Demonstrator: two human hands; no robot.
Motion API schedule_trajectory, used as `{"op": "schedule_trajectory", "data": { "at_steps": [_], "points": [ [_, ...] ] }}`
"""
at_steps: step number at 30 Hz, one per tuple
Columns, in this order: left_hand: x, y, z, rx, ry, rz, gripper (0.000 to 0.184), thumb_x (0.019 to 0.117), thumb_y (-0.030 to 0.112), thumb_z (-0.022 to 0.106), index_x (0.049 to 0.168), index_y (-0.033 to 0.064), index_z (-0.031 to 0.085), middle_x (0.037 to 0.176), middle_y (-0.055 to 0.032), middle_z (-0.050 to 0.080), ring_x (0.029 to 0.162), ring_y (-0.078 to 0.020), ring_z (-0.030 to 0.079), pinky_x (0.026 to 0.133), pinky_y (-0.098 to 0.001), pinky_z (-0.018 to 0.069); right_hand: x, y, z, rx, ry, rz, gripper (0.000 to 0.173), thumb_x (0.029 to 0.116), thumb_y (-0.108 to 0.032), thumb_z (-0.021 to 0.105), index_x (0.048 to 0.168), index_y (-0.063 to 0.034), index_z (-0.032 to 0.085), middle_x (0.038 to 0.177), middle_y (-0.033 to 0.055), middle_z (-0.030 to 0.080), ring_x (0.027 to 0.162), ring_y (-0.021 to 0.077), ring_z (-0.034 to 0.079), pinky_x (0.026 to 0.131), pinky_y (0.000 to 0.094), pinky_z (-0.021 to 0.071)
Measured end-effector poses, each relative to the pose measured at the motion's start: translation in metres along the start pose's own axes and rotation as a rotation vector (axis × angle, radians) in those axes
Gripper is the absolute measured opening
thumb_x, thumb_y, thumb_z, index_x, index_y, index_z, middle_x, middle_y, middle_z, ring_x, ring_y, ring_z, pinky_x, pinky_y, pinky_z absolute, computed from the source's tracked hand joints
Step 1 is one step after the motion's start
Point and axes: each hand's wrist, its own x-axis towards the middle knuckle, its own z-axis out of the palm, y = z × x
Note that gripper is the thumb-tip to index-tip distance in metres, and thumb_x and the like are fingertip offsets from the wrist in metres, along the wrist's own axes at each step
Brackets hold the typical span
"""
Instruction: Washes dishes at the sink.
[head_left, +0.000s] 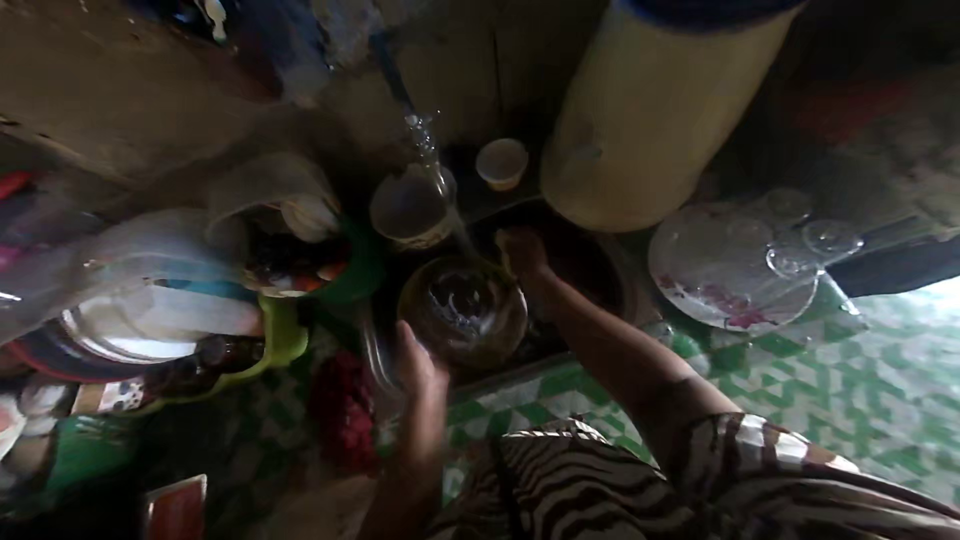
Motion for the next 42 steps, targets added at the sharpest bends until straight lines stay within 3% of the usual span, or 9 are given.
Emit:
{"op": "schedule_trajectory", "data": {
  "at_steps": [4, 9, 14, 16, 19, 26, 30, 38, 42],
  "points": [
    [0.008, -0.006, 0.001, -0.076, -0.088, 0.037, 0.043, 0.1119, 0.037, 0.039, 0.131, 0.0035, 0.059, 0.11, -0.013, 0.068, 0.095, -0.0189, 0.067, 0.082, -0.0408, 0.0586, 0.089, -0.064, -0.012, -0.355, 0.201, -0.309, 0.046, 0.1048, -0.019, 0.053, 0.145, 0.0033, 0.051, 0.15, 0.0294, 0.047, 0.142, 0.0426, 0.044, 0.118, 0.0527, 0.0365],
    [0.001, 0.0, -0.009, -0.033, 0.007, -0.066, 0.043, 0.1113, 0.037, 0.041, 0.136, 0.0058, 0.057, 0.124, -0.0141, 0.066, 0.108, -0.0222, 0.066, 0.09, -0.0462, 0.0565, 0.142, -0.118, -0.032, -0.511, 0.168, -0.407, 0.058, 0.0921, -0.007, 0.064, 0.147, 0.0008, 0.048, 0.151, 0.0272, 0.046, 0.144, 0.042, 0.04, 0.119, 0.0547, 0.0351],
    [-0.004, 0.002, -0.011, -0.094, 0.066, -0.057, 0.035, 0.1107, 0.03, 0.044, 0.124, 0.0034, 0.062, 0.105, -0.0109, 0.07, 0.092, -0.0176, 0.07, 0.078, -0.04, 0.0608, 0.196, -0.078, -0.019, -0.668, 0.07, -0.375, 0.046, 0.1035, -0.02, 0.057, 0.145, -0.0011, 0.052, 0.148, 0.0273, 0.05, 0.14, 0.0442, 0.046, 0.115, 0.0582, 0.0392],
    [-0.004, 0.002, -0.009, -0.091, 0.057, -0.054, 0.033, 0.1109, 0.029, 0.044, 0.121, 0.0042, 0.063, 0.1, -0.0083, 0.07, 0.088, -0.015, 0.07, 0.075, -0.0369, 0.0611, 0.218, -0.026, 0.005, -0.788, 0.12, -0.486, 0.044, 0.0952, -0.023, 0.066, 0.131, 0.0016, 0.063, 0.135, 0.0295, 0.059, 0.128, 0.0485, 0.055, 0.105, 0.0674, 0.0435],
    [0.0, 0.002, -0.007, -0.072, -0.04, -0.079, 0.035, 0.1124, 0.031, 0.038, 0.127, 0.0079, 0.06, 0.103, -0.0057, 0.068, 0.089, -0.0129, 0.067, 0.076, -0.0343, 0.0591, 0.213, -0.017, 0.006, -0.973, -0.134, -0.375, 0.045, 0.103, -0.019, 0.058, 0.141, 0.0046, 0.054, 0.147, 0.0298, 0.05, 0.14, 0.0476, 0.045, 0.114, 0.0641, 0.0372],
    [0.042, -0.013, 0.013, -0.086, -0.315, -0.09, 0.042, 0.1133, 0.032, 0.032, 0.137, 0.0043, 0.053, 0.114, -0.0115, 0.068, 0.099, -0.0184, 0.067, 0.085, -0.0389, 0.0589, 0.097, -0.018, 0.018, -0.582, -0.121, -0.358, 0.041, 0.1071, -0.02, 0.051, 0.142, 0.0012, 0.056, 0.145, 0.0268, 0.053, 0.136, 0.0426, 0.05, 0.115, 0.0565, 0.0396],
    [0.059, -0.02, 0.037, 0.036, -0.248, -0.058, 0.046, 0.1128, 0.035, 0.035, 0.138, 0.0025, 0.055, 0.119, -0.0155, 0.067, 0.104, -0.0221, 0.067, 0.089, -0.0427, 0.0571, 0.044, 0.015, 0.036, -0.289, -0.288, -0.246, 0.039, 0.1095, -0.02, 0.047, 0.144, -0.0034, 0.054, 0.142, 0.0231, 0.057, 0.131, 0.0388, 0.056, 0.111, 0.0559, 0.044],
    [0.093, -0.05, 0.041, -0.093, -0.306, -0.021, 0.043, 0.1108, 0.039, 0.04, 0.138, 0.0095, 0.055, 0.116, -0.0111, 0.069, 0.102, -0.0209, 0.068, 0.086, -0.0435, 0.059, 0.056, 0.058, 0.025, -0.138, -0.274, 0.143, 0.045, 0.1092, -0.034, 0.049, 0.144, -0.0072, 0.056, 0.145, 0.0205, 0.056, 0.135, 0.0367, 0.052, 0.112, 0.0589, 0.0418],
    [0.096, -0.05, 0.034, -0.016, -0.24, -0.056, 0.043, 0.1076, 0.04, 0.051, 0.138, 0.0101, 0.058, 0.123, -0.0126, 0.069, 0.109, -0.0245, 0.068, 0.09, -0.0474, 0.0584, 0.039, 0.062, 0.025, 0.186, -0.167, 0.365, 0.043, 0.1051, -0.036, 0.057, 0.135, -0.0053, 0.061, 0.133, 0.0188, 0.062, 0.119, 0.0303, 0.06, 0.1, 0.0527, 0.0502]
  ]
}}
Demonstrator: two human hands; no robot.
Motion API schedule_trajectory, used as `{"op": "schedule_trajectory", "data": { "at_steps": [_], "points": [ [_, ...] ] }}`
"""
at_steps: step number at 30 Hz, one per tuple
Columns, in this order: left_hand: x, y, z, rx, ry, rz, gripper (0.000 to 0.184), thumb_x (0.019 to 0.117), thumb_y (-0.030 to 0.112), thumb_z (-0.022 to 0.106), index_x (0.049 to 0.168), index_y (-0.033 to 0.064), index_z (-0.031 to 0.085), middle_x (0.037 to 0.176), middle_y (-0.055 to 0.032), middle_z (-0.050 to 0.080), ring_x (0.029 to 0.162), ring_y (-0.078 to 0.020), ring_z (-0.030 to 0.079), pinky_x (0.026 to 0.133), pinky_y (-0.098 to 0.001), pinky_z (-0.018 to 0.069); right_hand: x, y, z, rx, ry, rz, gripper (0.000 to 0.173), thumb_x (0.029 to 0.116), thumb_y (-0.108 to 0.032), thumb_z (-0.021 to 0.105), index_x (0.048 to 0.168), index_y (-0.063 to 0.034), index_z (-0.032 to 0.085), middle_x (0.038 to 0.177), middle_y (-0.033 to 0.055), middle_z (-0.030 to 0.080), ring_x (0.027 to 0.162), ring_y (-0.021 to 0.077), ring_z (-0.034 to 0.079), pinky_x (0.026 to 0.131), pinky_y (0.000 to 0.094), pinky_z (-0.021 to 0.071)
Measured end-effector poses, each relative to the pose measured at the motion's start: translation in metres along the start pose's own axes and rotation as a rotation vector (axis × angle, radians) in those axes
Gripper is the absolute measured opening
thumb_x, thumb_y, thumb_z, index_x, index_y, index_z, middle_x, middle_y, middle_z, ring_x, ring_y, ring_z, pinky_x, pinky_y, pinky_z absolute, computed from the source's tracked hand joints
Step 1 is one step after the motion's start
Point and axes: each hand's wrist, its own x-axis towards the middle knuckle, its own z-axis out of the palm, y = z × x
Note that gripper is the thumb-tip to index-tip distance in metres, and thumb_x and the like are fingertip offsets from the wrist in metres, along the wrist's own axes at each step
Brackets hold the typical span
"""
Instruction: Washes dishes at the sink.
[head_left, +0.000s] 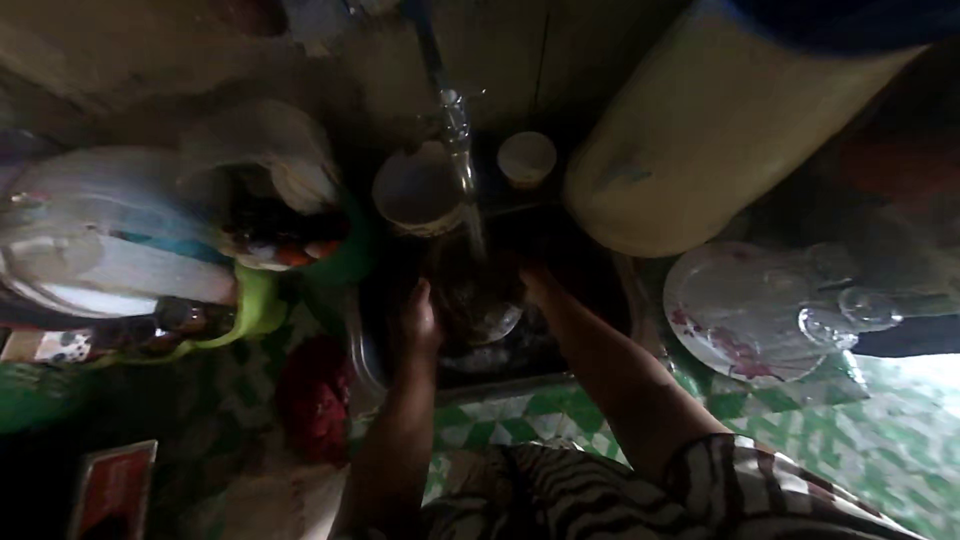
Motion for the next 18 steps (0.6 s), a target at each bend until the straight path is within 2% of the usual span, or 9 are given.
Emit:
{"op": "schedule_trajectory", "data": {
  "at_steps": [2, 4, 8, 11, 12, 13, 14, 15, 18],
  "points": [
    [0.005, -0.001, -0.002, 0.066, 0.068, -0.025, 0.042, 0.1079, 0.037, 0.051, 0.138, 0.0088, 0.058, 0.126, -0.0145, 0.067, 0.112, -0.0264, 0.066, 0.092, -0.0493, 0.0561, -0.009, -0.007, 0.002, 0.006, 0.032, 0.023, 0.043, 0.1058, -0.036, 0.056, 0.132, -0.0025, 0.061, 0.124, 0.0185, 0.064, 0.107, 0.0268, 0.061, 0.091, 0.0471, 0.0523],
    [0.009, -0.006, -0.004, 0.132, 0.111, -0.056, 0.041, 0.1083, 0.034, 0.052, 0.136, 0.0054, 0.058, 0.125, -0.0179, 0.065, 0.11, -0.0288, 0.065, 0.092, -0.0501, 0.055, -0.011, -0.013, 0.001, 0.031, 0.068, 0.08, 0.044, 0.1051, -0.036, 0.057, 0.133, -0.0019, 0.059, 0.123, 0.0196, 0.062, 0.105, 0.0288, 0.061, 0.088, 0.0482, 0.053],
    [0.005, -0.013, 0.001, 0.274, 0.096, -0.146, 0.042, 0.1047, 0.037, 0.058, 0.133, 0.006, 0.061, 0.118, -0.0172, 0.066, 0.1, -0.0277, 0.064, 0.085, -0.0477, 0.0554, -0.018, -0.026, -0.017, 0.009, 0.11, 0.041, 0.049, 0.1043, -0.037, 0.059, 0.141, -0.0055, 0.055, 0.137, 0.0215, 0.058, 0.121, 0.0344, 0.059, 0.098, 0.0561, 0.0511],
    [0.009, -0.028, 0.018, 0.284, 0.035, -0.241, 0.038, 0.1072, 0.039, 0.052, 0.125, 0.0068, 0.062, 0.098, -0.0108, 0.062, 0.08, -0.0205, 0.057, 0.07, -0.0386, 0.052, -0.032, -0.045, -0.028, -0.147, 0.165, -0.026, 0.046, 0.1064, -0.035, 0.056, 0.139, -0.003, 0.057, 0.139, 0.0226, 0.057, 0.125, 0.0364, 0.057, 0.101, 0.0578, 0.0485],
    [0.014, -0.036, 0.025, 0.265, 0.018, -0.271, 0.037, 0.1084, 0.038, 0.049, 0.124, 0.0064, 0.061, 0.096, -0.0104, 0.061, 0.08, -0.0206, 0.057, 0.07, -0.039, 0.0517, -0.034, -0.048, -0.032, -0.217, 0.176, -0.062, 0.044, 0.107, -0.036, 0.054, 0.136, -0.0028, 0.06, 0.138, 0.0227, 0.058, 0.125, 0.0371, 0.057, 0.102, 0.0589, 0.0479],
    [0.017, -0.042, 0.031, 0.229, 0.0, -0.303, 0.037, 0.1094, 0.035, 0.047, 0.13, 0.0058, 0.057, 0.105, -0.0131, 0.061, 0.089, -0.0239, 0.058, 0.077, -0.0437, 0.0518, -0.036, -0.051, -0.036, -0.286, 0.183, -0.105, 0.044, 0.1076, -0.037, 0.053, 0.134, -0.0022, 0.062, 0.137, 0.0236, 0.059, 0.127, 0.0387, 0.057, 0.103, 0.0608, 0.0465],
    [0.021, -0.047, 0.035, 0.192, -0.019, -0.347, 0.043, 0.1095, 0.038, 0.047, 0.138, 0.0065, 0.055, 0.122, -0.0176, 0.063, 0.106, -0.0297, 0.061, 0.088, -0.0511, 0.0535, -0.04, -0.055, -0.04, -0.345, 0.192, -0.152, 0.044, 0.1081, -0.037, 0.051, 0.132, -0.0016, 0.063, 0.135, 0.0239, 0.06, 0.125, 0.0389, 0.057, 0.103, 0.061, 0.0464],
    [0.025, -0.051, 0.039, 0.165, -0.047, -0.393, 0.049, 0.1086, 0.044, 0.046, 0.142, 0.0083, 0.053, 0.13, -0.019, 0.061, 0.113, -0.033, 0.061, 0.092, -0.0551, 0.0532, -0.045, -0.059, -0.042, -0.404, 0.203, -0.211, 0.043, 0.1089, -0.036, 0.049, 0.13, -0.0014, 0.063, 0.132, 0.0235, 0.062, 0.124, 0.038, 0.059, 0.103, 0.06, 0.047],
    [0.027, -0.047, 0.044, 0.101, -0.194, -0.513, 0.069, 0.1051, 0.065, 0.033, 0.149, 0.0119, 0.044, 0.137, -0.0219, 0.056, 0.115, -0.0387, 0.062, 0.089, -0.0587, 0.0548, -0.063, -0.065, -0.046, -0.518, 0.217, -0.394, 0.04, 0.1096, -0.032, 0.048, 0.125, 0.0009, 0.064, 0.123, 0.0226, 0.066, 0.117, 0.0344, 0.063, 0.103, 0.0561, 0.0477]
  ]
}}
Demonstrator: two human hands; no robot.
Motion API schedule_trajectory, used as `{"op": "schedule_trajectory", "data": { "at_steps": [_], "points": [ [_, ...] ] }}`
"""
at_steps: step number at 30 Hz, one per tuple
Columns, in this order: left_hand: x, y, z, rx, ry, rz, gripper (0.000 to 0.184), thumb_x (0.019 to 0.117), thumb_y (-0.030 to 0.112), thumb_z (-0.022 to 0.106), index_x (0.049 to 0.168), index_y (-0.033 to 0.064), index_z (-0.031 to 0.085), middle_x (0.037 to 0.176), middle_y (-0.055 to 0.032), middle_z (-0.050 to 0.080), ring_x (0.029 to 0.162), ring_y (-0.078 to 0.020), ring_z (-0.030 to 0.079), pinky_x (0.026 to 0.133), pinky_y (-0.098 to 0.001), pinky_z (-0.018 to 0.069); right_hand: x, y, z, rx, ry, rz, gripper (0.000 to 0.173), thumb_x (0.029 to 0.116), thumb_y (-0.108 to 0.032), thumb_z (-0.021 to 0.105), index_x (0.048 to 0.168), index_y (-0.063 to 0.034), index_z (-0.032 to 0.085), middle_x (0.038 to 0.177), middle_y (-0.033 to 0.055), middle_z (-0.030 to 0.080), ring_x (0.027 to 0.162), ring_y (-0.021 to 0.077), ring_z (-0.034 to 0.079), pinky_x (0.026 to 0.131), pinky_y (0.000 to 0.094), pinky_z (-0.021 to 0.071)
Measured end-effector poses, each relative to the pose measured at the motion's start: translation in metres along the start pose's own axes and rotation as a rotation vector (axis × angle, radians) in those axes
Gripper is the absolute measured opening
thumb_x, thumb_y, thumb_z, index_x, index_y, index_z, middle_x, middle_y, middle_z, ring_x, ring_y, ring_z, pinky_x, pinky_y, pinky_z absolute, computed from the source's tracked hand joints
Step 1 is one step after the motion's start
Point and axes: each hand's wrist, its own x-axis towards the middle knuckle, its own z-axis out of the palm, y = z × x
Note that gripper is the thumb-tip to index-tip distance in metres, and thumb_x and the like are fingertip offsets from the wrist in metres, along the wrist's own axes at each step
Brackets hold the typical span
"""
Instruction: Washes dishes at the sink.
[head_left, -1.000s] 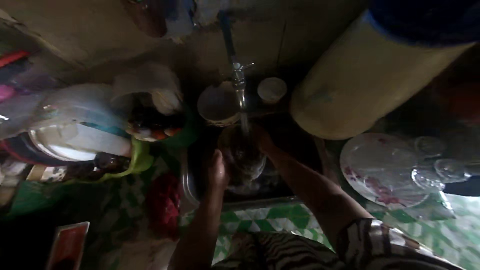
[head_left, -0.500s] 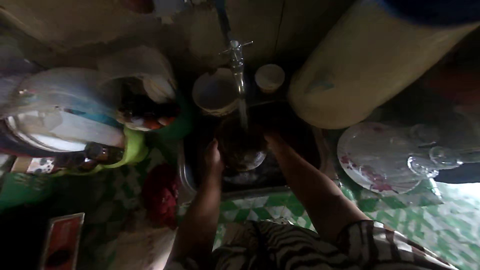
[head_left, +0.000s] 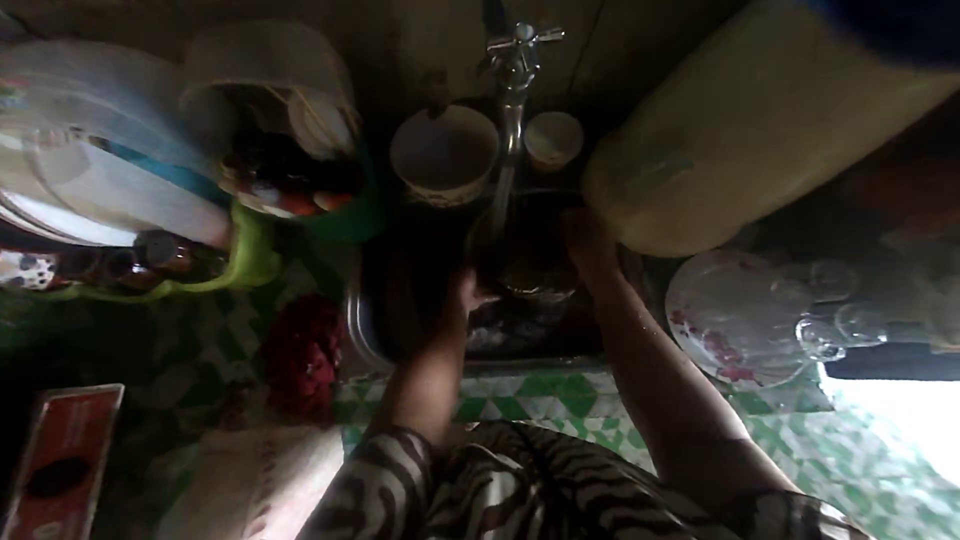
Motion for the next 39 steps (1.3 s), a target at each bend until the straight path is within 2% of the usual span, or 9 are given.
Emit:
{"op": "schedule_trajectory", "data": {
  "at_steps": [4, 7, 13, 19, 23, 28, 31, 35, 39],
  "points": [
    [-0.012, 0.013, -0.009, -0.116, -0.123, 0.024, 0.068, 0.104, 0.067, 0.03, 0.142, 0.0137, 0.049, 0.126, -0.0199, 0.062, 0.107, -0.037, 0.066, 0.087, -0.0563, 0.0575, -0.032, 0.018, 0.004, 0.004, -0.047, -0.314, 0.032, 0.1048, -0.018, 0.056, 0.127, 0.0034, 0.066, 0.128, 0.0226, 0.064, 0.122, 0.0324, 0.061, 0.108, 0.0507, 0.0478],
    [-0.017, 0.006, -0.033, 0.306, -0.203, 0.29, 0.033, 0.1072, 0.009, 0.051, 0.14, 0.0046, 0.053, 0.124, -0.0142, 0.066, 0.109, -0.0243, 0.069, 0.091, -0.0411, 0.0616, -0.033, 0.054, 0.018, -0.067, -0.039, -0.563, 0.035, 0.102, -0.02, 0.057, 0.123, 0.0055, 0.068, 0.133, 0.0273, 0.061, 0.131, 0.0452, 0.051, 0.115, 0.0622, 0.0333],
    [-0.015, -0.013, -0.061, 0.327, -0.184, 0.431, 0.053, 0.1043, 0.004, 0.051, 0.155, 0.015, 0.04, 0.13, -0.0111, 0.062, 0.105, -0.0173, 0.065, 0.089, -0.0378, 0.0577, -0.032, 0.081, 0.053, 0.486, -0.079, -0.016, 0.054, 0.1035, -0.016, 0.056, 0.155, -0.0081, 0.041, 0.163, 0.0149, 0.034, 0.147, 0.0281, 0.038, 0.116, 0.0466, 0.0398],
    [-0.01, -0.01, -0.066, 0.432, 0.013, 0.406, 0.069, 0.1031, 0.004, 0.051, 0.163, 0.0275, 0.026, 0.154, -0.0147, 0.047, 0.117, -0.031, 0.062, 0.09, -0.0498, 0.0561, -0.015, 0.088, 0.077, 0.907, -0.17, 0.487, 0.04, 0.1107, -0.029, 0.045, 0.146, -0.0087, 0.043, 0.112, 0.0167, 0.062, 0.087, 0.0245, 0.066, 0.073, 0.0419, 0.0592],
    [-0.012, 0.004, -0.042, 1.043, 0.391, 0.427, 0.076, 0.103, 0.022, 0.06, 0.166, 0.0184, 0.016, 0.155, -0.0254, 0.043, 0.135, -0.0451, 0.05, 0.106, -0.0619, 0.0461, -0.015, 0.078, 0.097, 0.848, -0.15, 0.514, 0.044, 0.1112, -0.035, 0.042, 0.144, -0.0055, 0.045, 0.113, 0.0204, 0.061, 0.089, 0.028, 0.065, 0.075, 0.0443, 0.0587],
    [0.007, -0.004, -0.015, 1.465, 0.413, 0.601, 0.085, 0.0994, 0.056, 0.055, 0.162, 0.0062, 0.027, 0.171, -0.0199, 0.009, 0.158, -0.0416, 0.003, 0.122, -0.0698, -0.0007, -0.029, 0.069, 0.11, 0.82, -0.102, 0.473, 0.045, 0.1121, -0.035, 0.039, 0.147, -0.0061, 0.043, 0.123, 0.0202, 0.06, 0.099, 0.0274, 0.065, 0.082, 0.045, 0.0582],
    [-0.015, -0.005, 0.016, 1.308, 0.129, 0.453, 0.058, 0.0974, 0.039, 0.066, 0.14, 0.0008, 0.057, 0.148, -0.0257, 0.05, 0.139, -0.0445, 0.045, 0.111, -0.0636, 0.0406, -0.036, 0.064, 0.119, 0.779, -0.083, 0.499, 0.046, 0.1122, -0.036, 0.038, 0.143, -0.0033, 0.048, 0.121, 0.0201, 0.061, 0.102, 0.0268, 0.063, 0.085, 0.0456, 0.0564],
    [0.006, 0.0, 0.012, 1.437, -0.05, 0.588, 0.054, 0.1038, 0.037, 0.058, 0.149, 0.0089, 0.051, 0.159, -0.0184, 0.042, 0.15, -0.0392, 0.033, 0.125, -0.0593, 0.0203, -0.039, 0.066, 0.119, 0.747, -0.036, 0.528, 0.05, 0.1126, -0.04, 0.033, 0.142, -0.0029, 0.049, 0.124, 0.0195, 0.061, 0.105, 0.0265, 0.063, 0.086, 0.0445, 0.0557],
    [0.01, 0.003, 0.02, 1.401, -0.068, 0.583, 0.053, 0.0997, 0.036, 0.065, 0.143, 0.0062, 0.057, 0.145, -0.0233, 0.054, 0.134, -0.041, 0.052, 0.11, -0.0608, 0.0432, -0.035, 0.067, 0.119, 0.805, -0.003, 0.483, 0.047, 0.1132, -0.036, 0.033, 0.138, -0.0002, 0.051, 0.116, 0.0196, 0.063, 0.097, 0.0264, 0.066, 0.081, 0.0445, 0.059]
  ]
}}
